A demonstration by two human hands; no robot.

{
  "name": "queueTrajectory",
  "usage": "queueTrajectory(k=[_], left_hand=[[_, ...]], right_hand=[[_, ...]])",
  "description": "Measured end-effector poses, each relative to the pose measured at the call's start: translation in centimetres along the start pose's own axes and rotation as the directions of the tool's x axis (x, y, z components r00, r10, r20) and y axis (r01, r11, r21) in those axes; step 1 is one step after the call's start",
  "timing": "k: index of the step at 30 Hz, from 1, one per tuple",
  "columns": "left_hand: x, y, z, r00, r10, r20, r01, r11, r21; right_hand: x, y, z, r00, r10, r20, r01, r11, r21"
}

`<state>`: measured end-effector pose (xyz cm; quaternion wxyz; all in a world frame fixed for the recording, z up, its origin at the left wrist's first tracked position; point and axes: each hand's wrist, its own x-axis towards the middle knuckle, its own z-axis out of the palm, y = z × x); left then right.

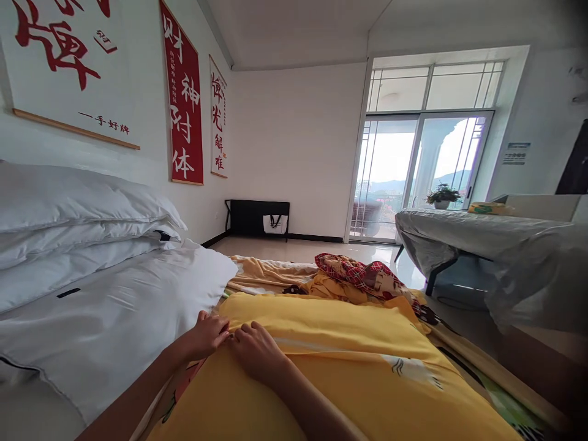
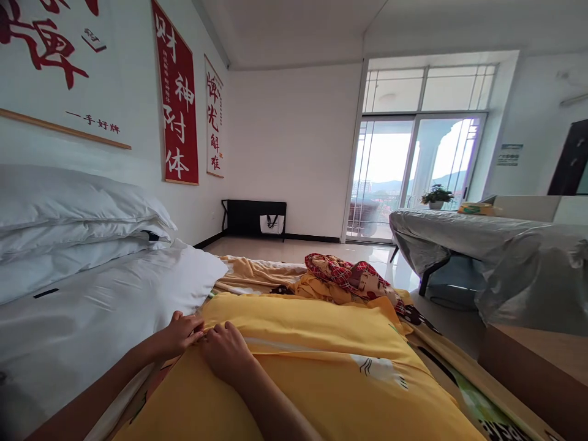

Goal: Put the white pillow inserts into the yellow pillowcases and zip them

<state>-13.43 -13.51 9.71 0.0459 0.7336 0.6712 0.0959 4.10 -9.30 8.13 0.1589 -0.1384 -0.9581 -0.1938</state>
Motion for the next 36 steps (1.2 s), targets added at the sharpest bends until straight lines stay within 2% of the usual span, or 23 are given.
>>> queueTrajectory(k=[7, 17, 23, 26, 28, 30, 32, 34, 36], left_hand=[[0.3, 0.0, -0.2, 0.999, -0.053, 0.011, 0.052, 0.995, 0.084], [-0.2, -0.3, -0.1, 0.997, -0.075, -0.008, 0.075, 0.977, 0.2], [0.1, -0.1, 0.2, 0.998, -0.061, -0.03, 0.067, 0.963, 0.261], [-0.2, 0.4, 0.2, 0.998, -0.01, -0.06, 0.028, 0.954, 0.298], [-0.7, 0.8, 0.2, 0.994, 0.045, -0.095, -0.013, 0.949, 0.315], [-1.4, 1.0, 0.5, 0.984, 0.118, -0.135, -0.081, 0.964, 0.253], [-1.9, 0.9, 1.1, 0.972, 0.173, -0.162, -0.161, 0.984, 0.081], [-2.1, 0.8, 1.7, 0.966, 0.187, -0.18, -0.209, 0.971, -0.117], [-2.0, 0.7, 2.3, 0.965, 0.176, -0.193, -0.217, 0.952, -0.215]], right_hand=[[0.1, -0.8, 0.8, 0.997, 0.0, -0.071, 0.002, 1.0, 0.029], [-0.3, -0.8, 1.3, 1.0, 0.005, -0.007, -0.004, 0.998, 0.066], [-0.5, -0.9, 1.1, 1.0, 0.024, 0.0, -0.024, 0.993, 0.115], [-0.8, -0.8, 0.5, 1.0, 0.021, 0.014, -0.023, 0.992, 0.125], [-1.5, -0.3, 0.1, 0.998, 0.063, 0.002, -0.063, 0.993, 0.096], [-2.8, 0.4, -0.4, 0.988, 0.15, -0.037, -0.148, 0.987, 0.06], [-4.6, 1.3, -0.6, 0.968, 0.241, -0.073, -0.238, 0.97, 0.049], [-6.8, 2.3, -0.8, 0.943, 0.319, -0.096, -0.312, 0.947, 0.077], [-9.1, 3.4, -1.0, 0.916, 0.384, -0.114, -0.369, 0.92, 0.13]])
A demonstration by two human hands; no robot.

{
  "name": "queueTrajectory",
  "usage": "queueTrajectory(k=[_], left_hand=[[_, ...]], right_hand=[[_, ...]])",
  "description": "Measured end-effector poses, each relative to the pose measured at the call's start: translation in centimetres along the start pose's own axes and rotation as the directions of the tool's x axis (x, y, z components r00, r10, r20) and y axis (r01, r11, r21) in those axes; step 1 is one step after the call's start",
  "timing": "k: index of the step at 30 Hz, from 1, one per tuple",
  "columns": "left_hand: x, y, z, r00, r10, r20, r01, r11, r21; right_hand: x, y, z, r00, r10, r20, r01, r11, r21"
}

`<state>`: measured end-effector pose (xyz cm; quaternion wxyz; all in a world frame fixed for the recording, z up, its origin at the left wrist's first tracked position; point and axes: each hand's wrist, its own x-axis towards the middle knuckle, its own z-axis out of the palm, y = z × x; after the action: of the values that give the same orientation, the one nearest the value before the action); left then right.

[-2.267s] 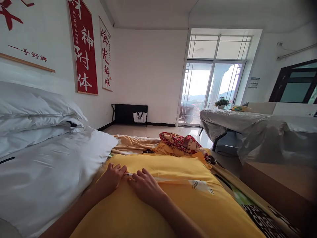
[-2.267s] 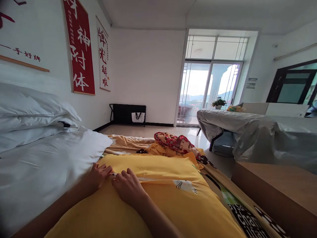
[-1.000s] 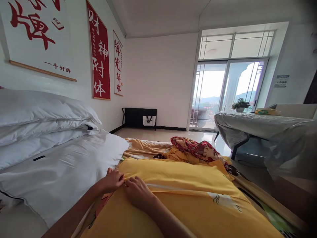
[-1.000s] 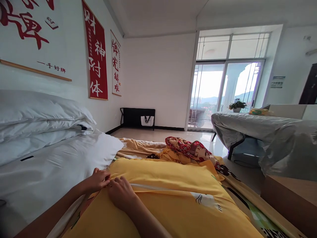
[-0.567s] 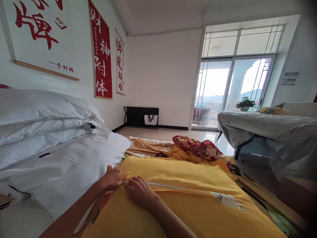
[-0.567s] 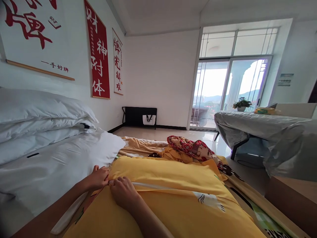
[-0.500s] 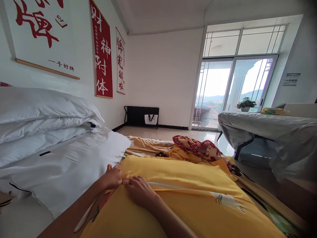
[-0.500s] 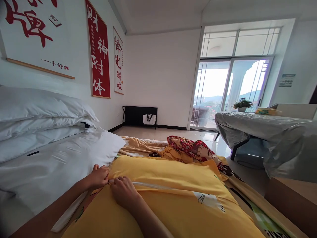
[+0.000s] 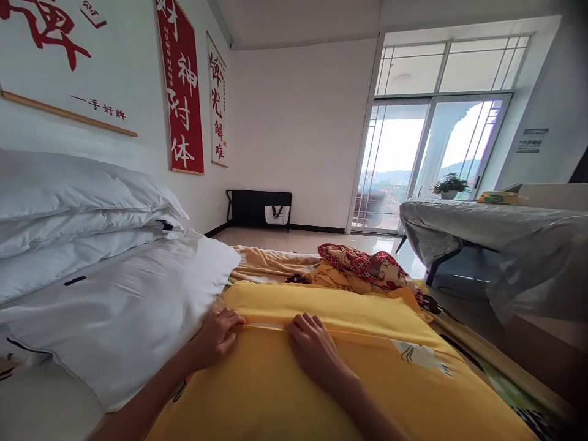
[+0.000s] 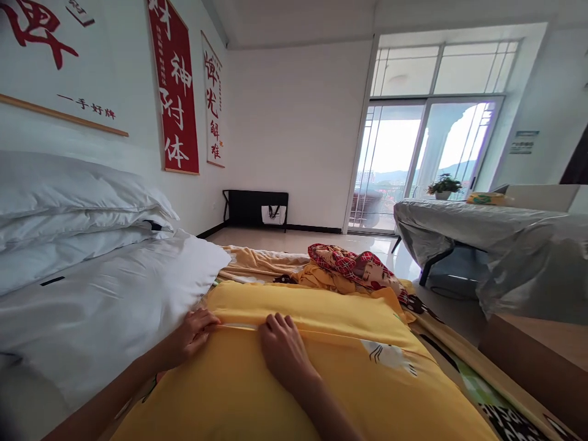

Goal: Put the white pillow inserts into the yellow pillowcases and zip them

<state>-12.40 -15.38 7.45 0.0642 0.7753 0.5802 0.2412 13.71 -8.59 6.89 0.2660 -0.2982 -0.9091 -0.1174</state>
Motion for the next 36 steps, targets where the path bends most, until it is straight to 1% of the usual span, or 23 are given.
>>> queueTrajectory(k=[3, 5, 7, 11, 13, 15, 17, 18, 20, 22, 24, 25, 26, 27, 30, 32, 34, 36], left_hand=[[0.5, -0.5, 0.5, 0.999, -0.005, -0.043, 0.005, 1.0, 0.001], [0.8, -1.0, 0.6, 0.997, -0.02, -0.073, 0.02, 1.0, 0.007], [1.0, -1.7, 0.7, 0.996, -0.026, -0.09, 0.026, 1.0, -0.009], [1.0, -3.2, 1.1, 0.998, -0.017, -0.065, 0.017, 1.0, 0.008], [1.1, -3.8, 1.5, 0.997, -0.018, -0.076, 0.02, 0.999, 0.026], [1.5, -4.3, 1.8, 0.996, -0.009, -0.086, 0.011, 1.0, 0.018], [2.3, -4.3, 1.6, 0.998, 0.008, -0.063, -0.008, 1.0, 0.011], [2.8, -4.1, 1.1, 0.999, 0.021, -0.048, -0.021, 1.0, 0.014], [3.9, -3.5, -0.4, 0.997, 0.057, -0.046, -0.056, 0.998, 0.014], [5.0, -2.9, -2.1, 0.991, 0.087, -0.102, -0.092, 0.995, -0.04], [5.6, -2.5, -3.2, 0.981, 0.08, -0.174, -0.106, 0.984, -0.143], [5.7, -2.5, -3.1, 0.979, 0.068, -0.192, -0.104, 0.977, -0.185], [5.7, -2.6, -2.7, 0.98, 0.06, -0.19, -0.098, 0.975, -0.201], [5.6, -2.9, -1.8, 0.985, 0.058, -0.16, -0.088, 0.978, -0.187], [4.6, -3.9, 1.5, 0.999, 0.05, -0.017, -0.051, 0.997, -0.05], [3.9, -4.5, 3.0, 1.0, 0.026, 0.014, -0.027, 0.999, 0.033], [3.5, -4.7, 3.2, 1.0, -0.007, 0.002, 0.007, 0.993, 0.118], [3.6, -4.4, 2.3, 0.997, -0.069, -0.013, 0.071, 0.969, 0.235]], right_hand=[[-2.5, 2.9, -1.4, 0.998, 0.054, -0.037, -0.052, 0.997, 0.058], [-4.5, 5.1, -2.6, 0.995, 0.09, -0.042, -0.087, 0.993, 0.081], [-6.7, 7.7, -3.9, 0.986, 0.163, -0.037, -0.159, 0.982, 0.098], [-11.7, 13.1, -6.2, 0.938, 0.343, -0.047, -0.34, 0.939, 0.055], [-13.8, 15.3, -6.6, 0.912, 0.405, -0.065, -0.404, 0.914, 0.024], [-15.3, 16.7, -6.7, 0.881, 0.464, -0.094, -0.464, 0.885, 0.024], [-15.9, 17.4, -6.7, 0.849, 0.518, -0.108, -0.518, 0.855, 0.033], [-15.9, 17.7, -6.9, 0.841, 0.531, -0.098, -0.531, 0.847, 0.031], [-15.4, 18.3, -7.7, 0.847, 0.527, -0.068, -0.527, 0.85, 0.012], [-14.8, 18.9, -8.8, 0.854, 0.516, -0.067, -0.518, 0.856, -0.008], [-14.4, 19.4, -9.5, 0.841, 0.528, -0.113, -0.533, 0.846, -0.015], [-14.4, 19.4, -9.5, 0.83, 0.541, -0.132, -0.547, 0.837, -0.012], [-14.5, 19.3, -9.3, 0.822, 0.554, -0.13, -0.559, 0.829, -0.005], [-14.7, 19.0, -8.8, 0.819, 0.563, -0.105, -0.566, 0.824, 0.006], [-15.2, 17.7, -7.1, 0.824, 0.566, 0.035, -0.567, 0.823, 0.027], [-15.4, 17.2, -6.5, 0.828, 0.552, 0.098, -0.556, 0.831, 0.008], [-15.3, 17.4, -6.7, 0.817, 0.562, 0.129, -0.559, 0.827, -0.059], [-14.8, 18.1, -7.3, 0.775, 0.618, 0.13, -0.6, 0.785, -0.155]])
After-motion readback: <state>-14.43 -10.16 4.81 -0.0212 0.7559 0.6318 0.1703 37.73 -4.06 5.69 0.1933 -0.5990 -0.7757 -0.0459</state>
